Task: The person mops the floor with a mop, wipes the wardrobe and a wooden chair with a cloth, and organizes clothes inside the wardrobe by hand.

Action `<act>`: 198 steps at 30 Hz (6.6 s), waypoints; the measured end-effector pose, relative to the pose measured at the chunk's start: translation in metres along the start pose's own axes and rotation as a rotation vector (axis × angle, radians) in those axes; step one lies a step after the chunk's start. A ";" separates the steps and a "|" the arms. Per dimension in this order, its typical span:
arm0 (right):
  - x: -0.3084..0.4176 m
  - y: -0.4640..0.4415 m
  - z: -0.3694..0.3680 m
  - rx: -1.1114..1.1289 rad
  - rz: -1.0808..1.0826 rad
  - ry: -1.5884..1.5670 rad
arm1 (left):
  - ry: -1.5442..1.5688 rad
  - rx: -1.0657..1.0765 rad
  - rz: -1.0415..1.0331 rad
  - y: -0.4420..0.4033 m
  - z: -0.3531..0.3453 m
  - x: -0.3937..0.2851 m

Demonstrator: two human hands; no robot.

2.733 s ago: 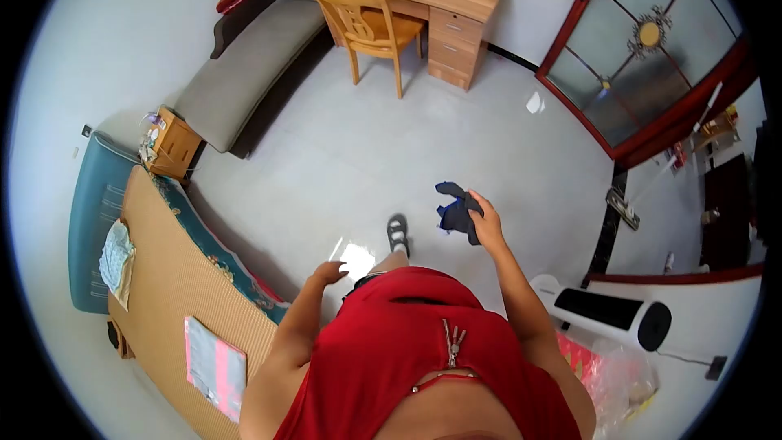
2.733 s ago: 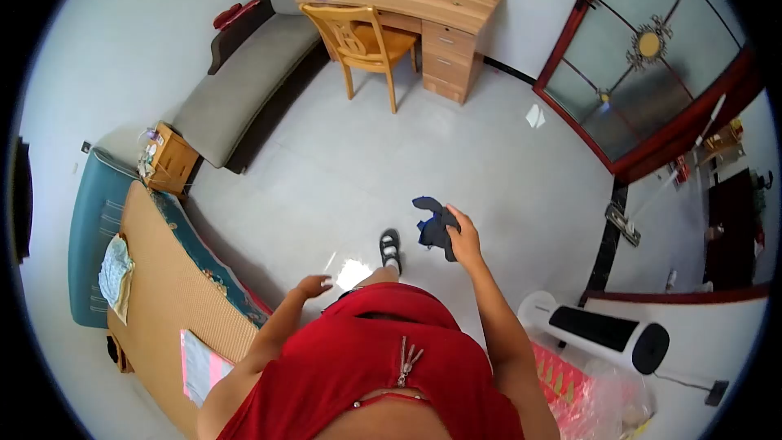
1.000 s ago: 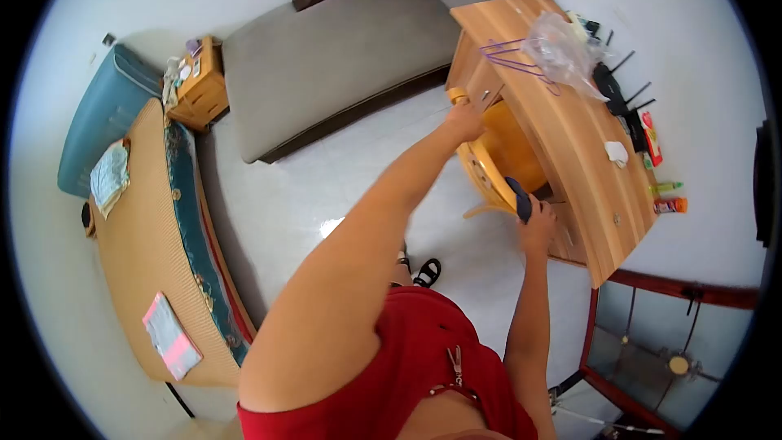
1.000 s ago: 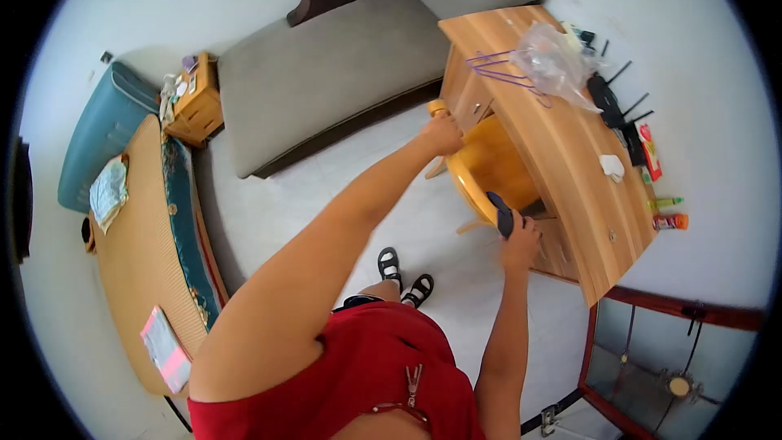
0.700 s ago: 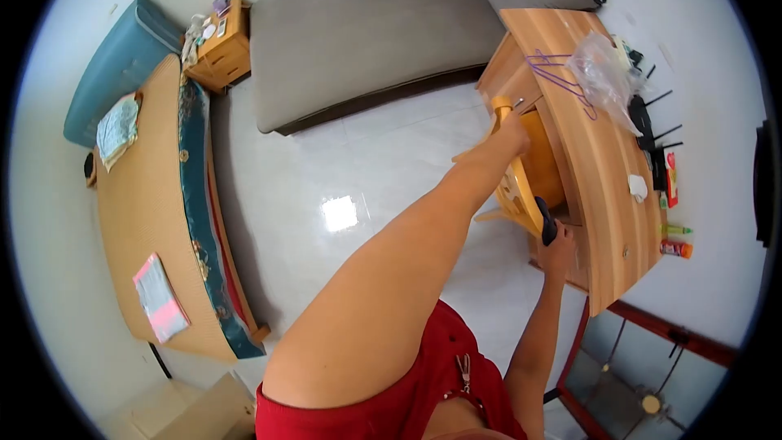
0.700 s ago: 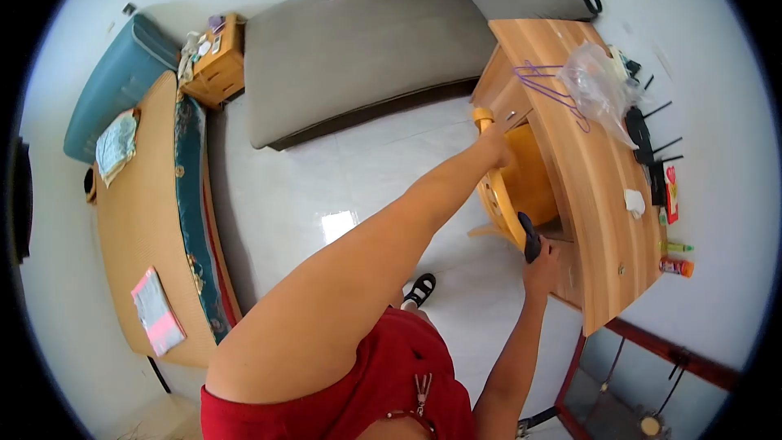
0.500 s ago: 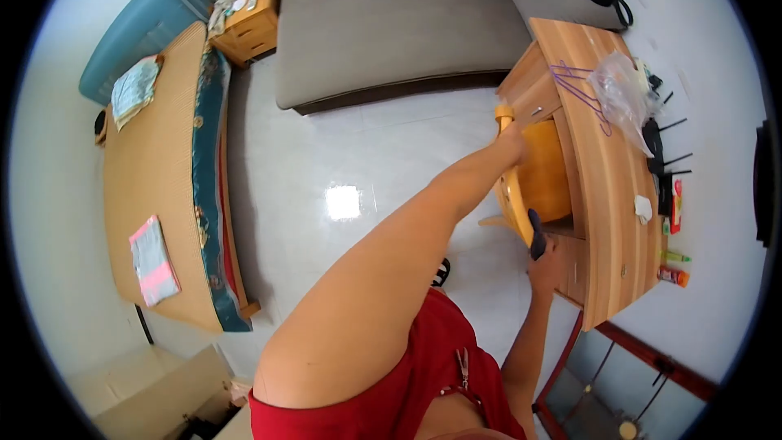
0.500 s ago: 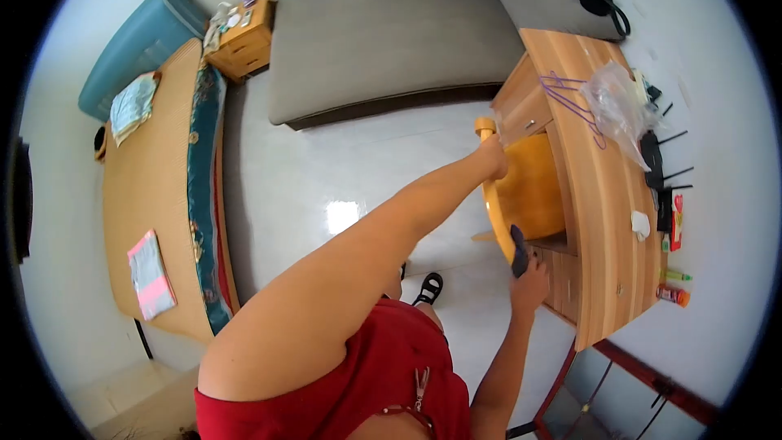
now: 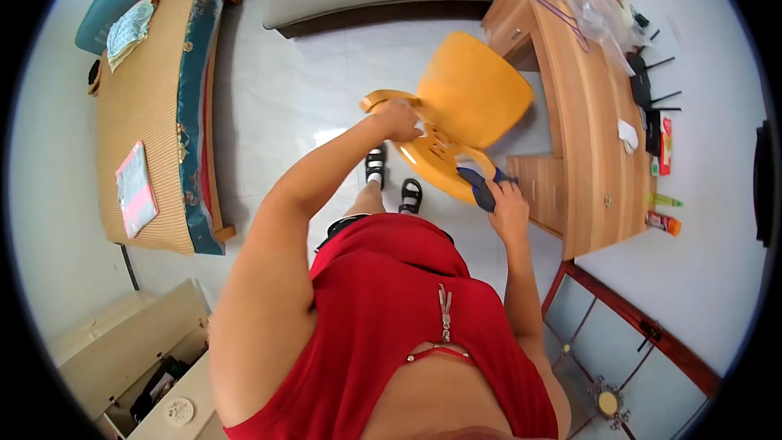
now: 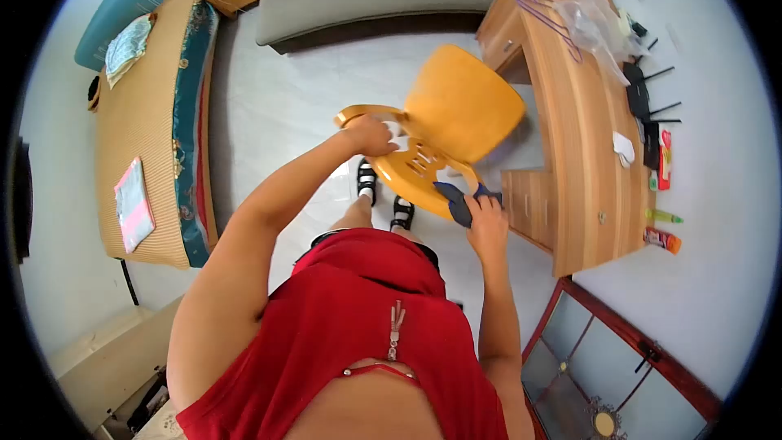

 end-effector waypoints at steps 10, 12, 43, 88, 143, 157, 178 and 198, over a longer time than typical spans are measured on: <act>-0.009 -0.014 0.016 -0.016 0.368 0.039 | 0.360 0.082 0.233 0.121 -0.100 -0.070; 0.002 -0.022 0.007 0.011 0.439 0.037 | 0.414 0.045 0.305 0.147 -0.116 -0.082; 0.507 0.124 -0.134 0.075 1.703 -0.049 | 0.648 -0.758 1.493 0.554 -0.359 -0.379; 0.980 0.208 -0.226 -0.031 2.217 -0.314 | 0.332 -0.575 2.347 0.858 -0.471 -0.236; 1.275 0.279 -0.212 0.558 2.572 -0.067 | 1.293 -0.638 1.849 1.140 -0.521 -0.110; 1.393 0.218 -0.290 0.428 2.394 -0.091 | 0.969 -0.710 1.673 1.244 -0.666 0.067; 1.437 0.207 -0.318 0.512 2.181 0.194 | -0.108 0.645 2.614 1.639 -0.650 -0.096; 1.382 0.200 -0.343 0.310 2.126 0.217 | -0.334 0.556 2.293 1.648 -0.620 -0.078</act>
Point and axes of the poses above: each hand's wrist, its own y-axis away from the middle knuckle, its own z-axis out of the back of the hand, x = y × z, the point moved 5 cm from there along -y, towards the middle knuckle
